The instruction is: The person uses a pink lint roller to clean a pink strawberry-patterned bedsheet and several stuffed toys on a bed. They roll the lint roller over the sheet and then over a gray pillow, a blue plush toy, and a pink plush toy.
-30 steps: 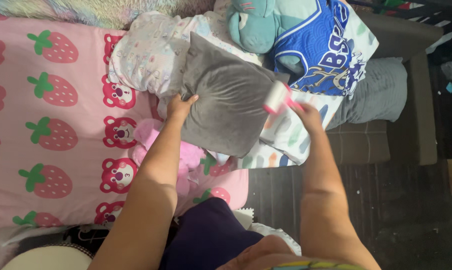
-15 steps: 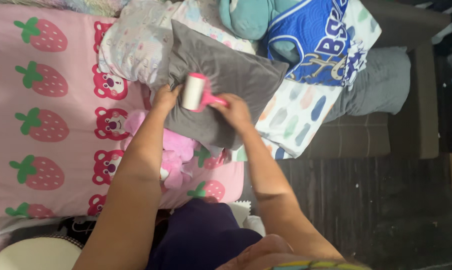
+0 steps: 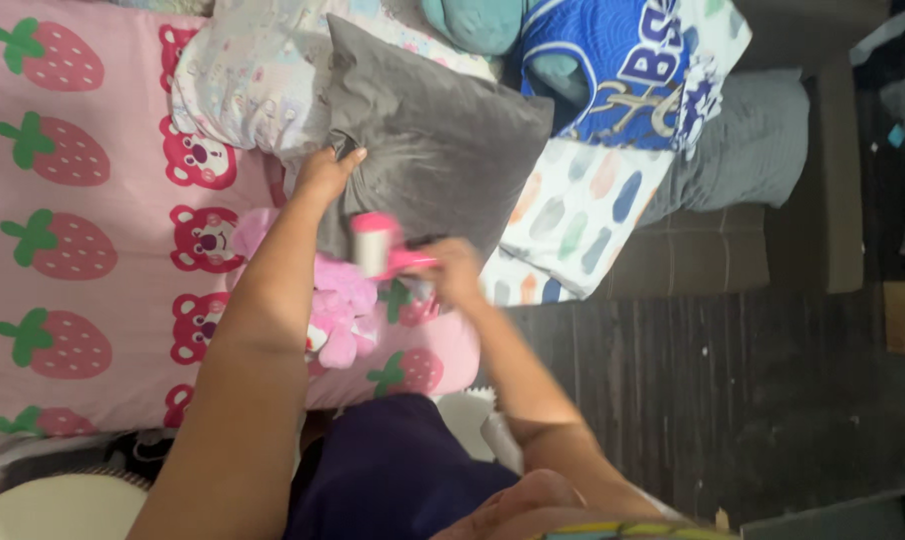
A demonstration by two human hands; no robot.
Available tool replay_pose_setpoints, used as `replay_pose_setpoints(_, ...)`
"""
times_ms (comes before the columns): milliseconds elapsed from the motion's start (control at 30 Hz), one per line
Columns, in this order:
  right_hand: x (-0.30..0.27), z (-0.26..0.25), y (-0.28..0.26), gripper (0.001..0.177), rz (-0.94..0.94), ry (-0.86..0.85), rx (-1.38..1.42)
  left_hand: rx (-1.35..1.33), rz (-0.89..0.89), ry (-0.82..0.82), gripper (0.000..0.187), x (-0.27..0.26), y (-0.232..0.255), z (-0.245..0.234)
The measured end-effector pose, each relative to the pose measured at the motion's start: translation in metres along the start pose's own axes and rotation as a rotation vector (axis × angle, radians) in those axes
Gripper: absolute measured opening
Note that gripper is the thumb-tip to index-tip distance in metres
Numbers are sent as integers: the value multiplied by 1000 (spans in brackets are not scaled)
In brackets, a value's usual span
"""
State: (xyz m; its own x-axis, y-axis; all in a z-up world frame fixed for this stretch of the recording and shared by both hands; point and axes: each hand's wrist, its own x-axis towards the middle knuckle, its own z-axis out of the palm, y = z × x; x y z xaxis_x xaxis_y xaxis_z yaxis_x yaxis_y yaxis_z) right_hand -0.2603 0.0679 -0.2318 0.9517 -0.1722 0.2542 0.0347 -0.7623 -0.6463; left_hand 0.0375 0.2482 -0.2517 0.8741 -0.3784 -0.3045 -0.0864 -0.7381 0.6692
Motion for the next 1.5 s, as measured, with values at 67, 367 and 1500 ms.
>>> replay_pose_setpoints(67,23,35,-23,36,-67,-107,-65,44,-24,-2,91,2,4,-6)
replay_pose_setpoints(367,-105,-98,108,21,735,-85,89,-17,-87,32,86,-19,12,-4)
replay_pose_setpoints(1500,28,-115,4,33,423,700,703,-1267,-48,-155,56,-123,28,-101)
